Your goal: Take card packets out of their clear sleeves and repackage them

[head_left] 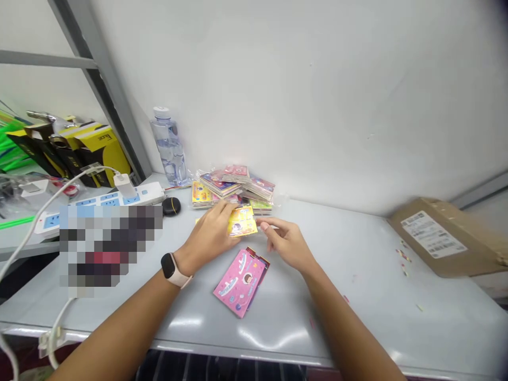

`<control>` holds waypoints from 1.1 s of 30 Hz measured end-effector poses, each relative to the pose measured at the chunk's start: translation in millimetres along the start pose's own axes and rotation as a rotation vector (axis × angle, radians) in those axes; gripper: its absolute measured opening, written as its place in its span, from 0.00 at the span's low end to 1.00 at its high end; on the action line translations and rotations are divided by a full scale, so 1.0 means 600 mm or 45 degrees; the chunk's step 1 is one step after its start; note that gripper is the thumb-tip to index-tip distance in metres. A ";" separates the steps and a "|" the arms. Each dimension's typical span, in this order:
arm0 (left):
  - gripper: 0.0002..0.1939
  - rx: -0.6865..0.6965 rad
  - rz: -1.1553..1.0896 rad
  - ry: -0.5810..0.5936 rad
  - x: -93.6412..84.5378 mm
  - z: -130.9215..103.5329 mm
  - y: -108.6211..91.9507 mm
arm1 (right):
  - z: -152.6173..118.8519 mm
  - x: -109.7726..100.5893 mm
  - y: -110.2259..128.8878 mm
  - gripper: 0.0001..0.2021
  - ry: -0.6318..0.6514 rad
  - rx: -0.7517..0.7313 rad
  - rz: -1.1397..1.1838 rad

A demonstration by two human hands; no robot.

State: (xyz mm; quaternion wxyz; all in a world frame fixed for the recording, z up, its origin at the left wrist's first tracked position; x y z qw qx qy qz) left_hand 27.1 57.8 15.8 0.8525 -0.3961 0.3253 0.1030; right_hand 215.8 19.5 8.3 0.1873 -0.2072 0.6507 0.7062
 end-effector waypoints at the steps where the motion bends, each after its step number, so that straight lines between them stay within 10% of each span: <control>1: 0.33 -0.006 -0.003 -0.004 0.000 0.000 0.000 | -0.001 -0.003 0.000 0.22 -0.038 0.003 -0.003; 9: 0.30 -0.014 0.037 0.064 0.004 -0.003 -0.006 | -0.011 0.034 0.004 0.27 0.300 -0.061 -0.046; 14: 0.30 0.002 -0.044 0.063 0.004 -0.002 -0.008 | -0.009 0.021 0.002 0.26 0.149 -0.004 -0.060; 27: 0.33 0.102 -0.077 0.085 0.008 -0.003 -0.005 | -0.013 0.038 0.003 0.25 0.360 -0.103 -0.040; 33: 0.35 0.019 -0.151 -0.031 -0.007 0.002 -0.005 | -0.010 -0.021 0.017 0.19 -0.108 -0.114 0.088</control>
Point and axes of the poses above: each hand's wrist, its own z-axis towards the middle knuckle, its own x-axis out of the palm, y = z × x, the point moved 6 cm from there along z, towards the middle knuckle, and after that the axes turned 15 degrees about -z, right-handed, at the moved point
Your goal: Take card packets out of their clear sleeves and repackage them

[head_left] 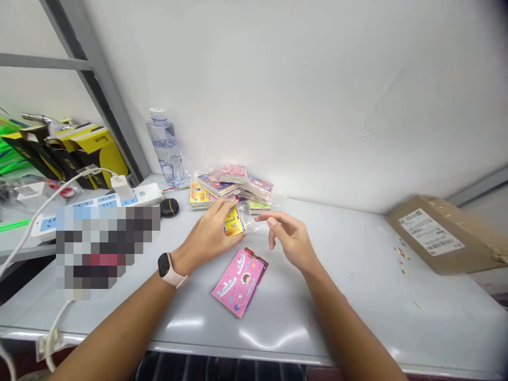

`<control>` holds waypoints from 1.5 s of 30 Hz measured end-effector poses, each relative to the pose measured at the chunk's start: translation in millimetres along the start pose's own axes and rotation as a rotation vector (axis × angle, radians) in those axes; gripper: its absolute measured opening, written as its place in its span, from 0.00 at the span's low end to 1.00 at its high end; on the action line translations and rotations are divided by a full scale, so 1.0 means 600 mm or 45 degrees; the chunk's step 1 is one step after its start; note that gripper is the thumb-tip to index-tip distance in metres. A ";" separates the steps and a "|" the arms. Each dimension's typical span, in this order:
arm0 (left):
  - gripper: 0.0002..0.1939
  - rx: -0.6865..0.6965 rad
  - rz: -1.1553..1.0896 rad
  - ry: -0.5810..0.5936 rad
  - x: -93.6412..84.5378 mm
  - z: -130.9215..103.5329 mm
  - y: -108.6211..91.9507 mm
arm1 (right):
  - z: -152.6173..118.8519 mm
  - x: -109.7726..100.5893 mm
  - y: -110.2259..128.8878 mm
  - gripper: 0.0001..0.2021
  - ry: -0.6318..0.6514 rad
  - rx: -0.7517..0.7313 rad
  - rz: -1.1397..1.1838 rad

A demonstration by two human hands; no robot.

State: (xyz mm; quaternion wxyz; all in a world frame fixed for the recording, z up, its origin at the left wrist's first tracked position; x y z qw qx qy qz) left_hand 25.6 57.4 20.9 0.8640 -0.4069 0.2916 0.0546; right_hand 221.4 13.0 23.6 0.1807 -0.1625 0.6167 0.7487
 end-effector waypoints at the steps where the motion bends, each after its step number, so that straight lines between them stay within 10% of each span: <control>1: 0.35 -0.014 -0.020 -0.029 -0.004 0.002 -0.001 | 0.000 -0.013 -0.001 0.16 -0.137 -0.021 0.047; 6: 0.34 -0.230 -0.235 -0.162 -0.019 0.006 0.006 | -0.001 -0.047 -0.011 0.13 -0.352 -0.093 0.281; 13: 0.31 -0.402 -0.632 -0.149 -0.017 0.008 0.012 | -0.010 0.011 0.005 0.16 0.507 0.018 -0.061; 19: 0.34 -0.407 -0.607 -0.122 -0.014 0.007 0.010 | -0.018 0.039 -0.025 0.14 0.790 0.067 -0.265; 29: 0.32 -0.119 0.010 0.133 0.006 -0.001 0.007 | -0.019 0.050 -0.054 0.25 0.810 0.126 -0.728; 45: 0.40 -0.124 0.066 0.078 0.005 -0.003 0.035 | -0.014 0.008 -0.031 0.20 0.831 0.218 -0.075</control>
Point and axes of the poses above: each hand's wrist, its own z-axis towards the middle knuckle, its own x-axis out of the palm, y = z × x, the point moved 6 cm from there along z, towards the middle knuckle, and after that the axes turned 15 degrees about -z, right-handed, at the moved point
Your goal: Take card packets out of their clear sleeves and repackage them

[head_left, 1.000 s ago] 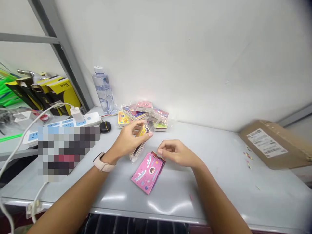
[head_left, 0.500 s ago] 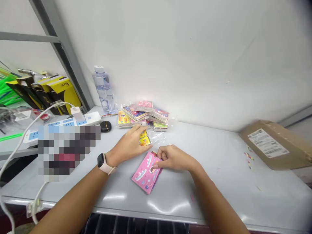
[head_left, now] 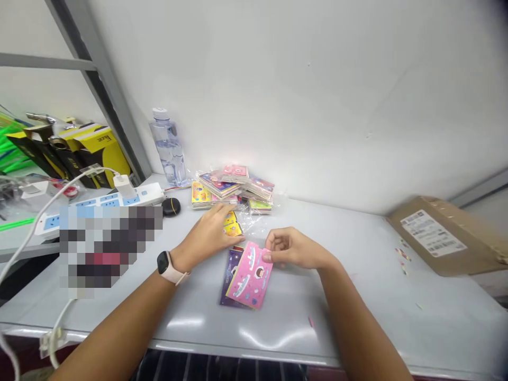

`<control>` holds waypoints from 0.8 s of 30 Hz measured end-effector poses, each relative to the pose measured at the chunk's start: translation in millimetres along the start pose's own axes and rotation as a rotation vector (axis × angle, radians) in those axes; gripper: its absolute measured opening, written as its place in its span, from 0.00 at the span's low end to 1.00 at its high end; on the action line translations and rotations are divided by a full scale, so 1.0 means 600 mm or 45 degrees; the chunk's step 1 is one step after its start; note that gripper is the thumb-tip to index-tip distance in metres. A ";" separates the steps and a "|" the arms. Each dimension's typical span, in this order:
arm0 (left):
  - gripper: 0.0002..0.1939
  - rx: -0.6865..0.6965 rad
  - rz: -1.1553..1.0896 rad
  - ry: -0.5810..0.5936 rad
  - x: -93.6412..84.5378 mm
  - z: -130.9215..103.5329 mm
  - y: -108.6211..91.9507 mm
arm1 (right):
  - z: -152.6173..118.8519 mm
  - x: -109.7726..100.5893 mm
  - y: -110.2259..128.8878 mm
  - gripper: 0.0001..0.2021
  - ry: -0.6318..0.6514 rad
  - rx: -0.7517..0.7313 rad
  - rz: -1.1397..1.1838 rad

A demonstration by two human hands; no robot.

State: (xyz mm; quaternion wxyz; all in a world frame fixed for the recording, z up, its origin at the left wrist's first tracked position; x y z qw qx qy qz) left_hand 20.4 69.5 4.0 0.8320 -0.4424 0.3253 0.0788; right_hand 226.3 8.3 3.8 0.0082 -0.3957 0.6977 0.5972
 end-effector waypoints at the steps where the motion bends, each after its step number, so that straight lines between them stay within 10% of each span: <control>1: 0.40 0.001 -0.001 -0.008 -0.001 0.001 0.000 | -0.003 -0.003 0.002 0.21 -0.003 -0.017 0.073; 11: 0.41 -0.014 -0.052 -0.030 -0.002 0.001 -0.001 | -0.041 -0.090 -0.014 0.18 -1.359 -0.007 0.312; 24: 0.39 -0.065 -0.050 -0.024 -0.001 -0.002 -0.006 | -0.014 -0.061 -0.014 0.22 -1.157 0.079 0.270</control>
Point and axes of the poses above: each hand's wrist, its own z-axis towards the middle knuckle, its own x-axis out of the palm, y = z × x, the point moved 6 cm from there along z, towards the middle knuckle, and after that the axes turned 15 degrees about -z, right-handed, at the moved point
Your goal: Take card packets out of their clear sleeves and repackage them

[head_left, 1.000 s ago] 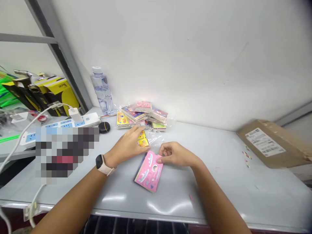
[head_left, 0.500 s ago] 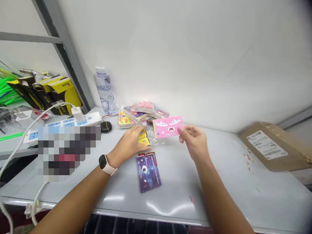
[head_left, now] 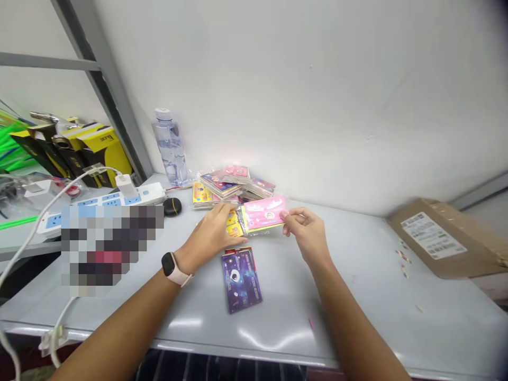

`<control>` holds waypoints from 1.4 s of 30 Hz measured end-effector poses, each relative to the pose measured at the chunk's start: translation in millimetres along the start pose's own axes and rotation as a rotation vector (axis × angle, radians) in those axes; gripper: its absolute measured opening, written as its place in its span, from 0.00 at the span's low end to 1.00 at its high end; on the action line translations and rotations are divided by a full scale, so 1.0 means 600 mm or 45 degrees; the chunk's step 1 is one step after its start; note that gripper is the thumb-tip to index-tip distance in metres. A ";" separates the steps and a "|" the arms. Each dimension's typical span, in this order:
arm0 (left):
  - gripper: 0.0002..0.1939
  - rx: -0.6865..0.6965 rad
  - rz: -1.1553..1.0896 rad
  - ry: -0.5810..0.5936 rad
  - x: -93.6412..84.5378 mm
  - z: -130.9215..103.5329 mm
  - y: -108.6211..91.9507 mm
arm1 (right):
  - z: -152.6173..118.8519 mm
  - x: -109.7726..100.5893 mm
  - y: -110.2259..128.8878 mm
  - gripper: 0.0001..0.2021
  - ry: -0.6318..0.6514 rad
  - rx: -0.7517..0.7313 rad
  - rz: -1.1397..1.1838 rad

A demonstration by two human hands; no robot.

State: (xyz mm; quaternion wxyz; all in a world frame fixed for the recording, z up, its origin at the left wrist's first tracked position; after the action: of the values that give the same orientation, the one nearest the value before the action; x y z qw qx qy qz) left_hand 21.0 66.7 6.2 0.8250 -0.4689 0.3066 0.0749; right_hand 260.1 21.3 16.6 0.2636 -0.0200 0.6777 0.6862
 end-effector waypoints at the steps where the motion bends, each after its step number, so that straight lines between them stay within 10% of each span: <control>1: 0.38 0.010 0.002 0.000 0.000 0.000 0.000 | 0.000 0.004 -0.001 0.22 0.026 0.001 -0.003; 25: 0.36 0.067 -0.031 0.102 0.009 -0.001 -0.014 | -0.015 0.049 -0.006 0.26 0.387 0.048 -0.205; 37: 0.35 -0.015 0.032 0.040 0.004 0.000 -0.008 | -0.004 -0.008 -0.005 0.17 -0.140 0.070 -0.035; 42: 0.34 0.006 0.024 0.046 0.004 0.000 -0.013 | -0.007 0.012 -0.005 0.19 -0.060 0.024 -0.109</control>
State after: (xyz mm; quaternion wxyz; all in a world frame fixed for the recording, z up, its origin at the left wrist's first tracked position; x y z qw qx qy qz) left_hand 26.3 61.8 10.4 0.8197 -0.4654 0.3258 0.0734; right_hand 253.5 19.7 10.9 0.3087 -0.0302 0.6762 0.6683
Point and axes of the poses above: each hand's wrist, its own z-axis towards the middle knuckle, its own x-axis out of the palm, y = z × x, the point moved 6 cm from there along z, towards the middle knuckle, and after that the axes turned 15 degrees about -z, right-handed, at the moved point
